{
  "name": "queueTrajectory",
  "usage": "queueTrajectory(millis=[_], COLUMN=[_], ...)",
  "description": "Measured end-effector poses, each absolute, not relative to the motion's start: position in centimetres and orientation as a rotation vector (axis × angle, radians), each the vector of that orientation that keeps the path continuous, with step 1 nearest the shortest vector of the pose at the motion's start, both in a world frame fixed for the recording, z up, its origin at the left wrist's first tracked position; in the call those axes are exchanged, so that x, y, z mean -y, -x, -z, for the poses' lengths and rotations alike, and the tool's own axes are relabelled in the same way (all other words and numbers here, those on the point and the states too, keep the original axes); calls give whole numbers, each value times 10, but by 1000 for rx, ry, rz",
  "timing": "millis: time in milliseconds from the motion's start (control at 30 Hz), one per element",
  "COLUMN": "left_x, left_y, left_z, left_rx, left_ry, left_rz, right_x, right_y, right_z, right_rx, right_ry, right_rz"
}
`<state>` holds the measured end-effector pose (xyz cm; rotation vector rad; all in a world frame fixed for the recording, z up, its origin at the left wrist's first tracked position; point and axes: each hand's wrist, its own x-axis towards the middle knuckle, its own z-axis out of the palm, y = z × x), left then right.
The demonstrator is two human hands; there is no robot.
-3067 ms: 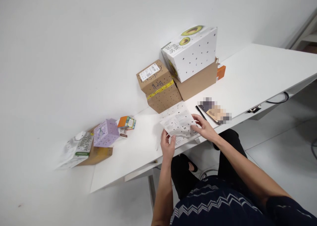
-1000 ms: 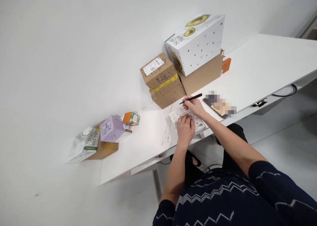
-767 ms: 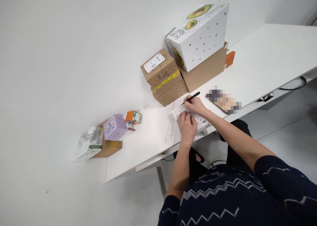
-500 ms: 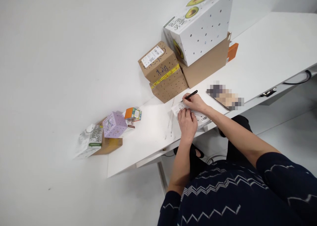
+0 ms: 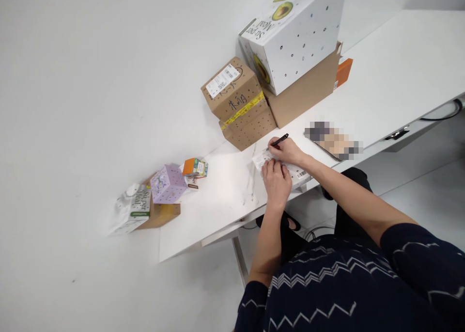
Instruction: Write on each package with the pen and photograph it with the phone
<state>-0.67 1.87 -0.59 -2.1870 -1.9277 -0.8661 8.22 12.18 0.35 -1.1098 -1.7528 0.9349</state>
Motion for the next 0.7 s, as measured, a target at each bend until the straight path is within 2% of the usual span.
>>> queueTrajectory(millis=[500, 700], left_x=[-18, -17], left_y=[6, 6], left_z=[0, 0], left_rx=[1970, 1977], left_ry=[2221, 2218], left_rz=[838, 794], right_x=[-123, -119], right_y=[-82, -96], right_z=[-4, -1], right_rx=[1717, 1127], right_ry=[1136, 1123], right_rz=[-974, -1110])
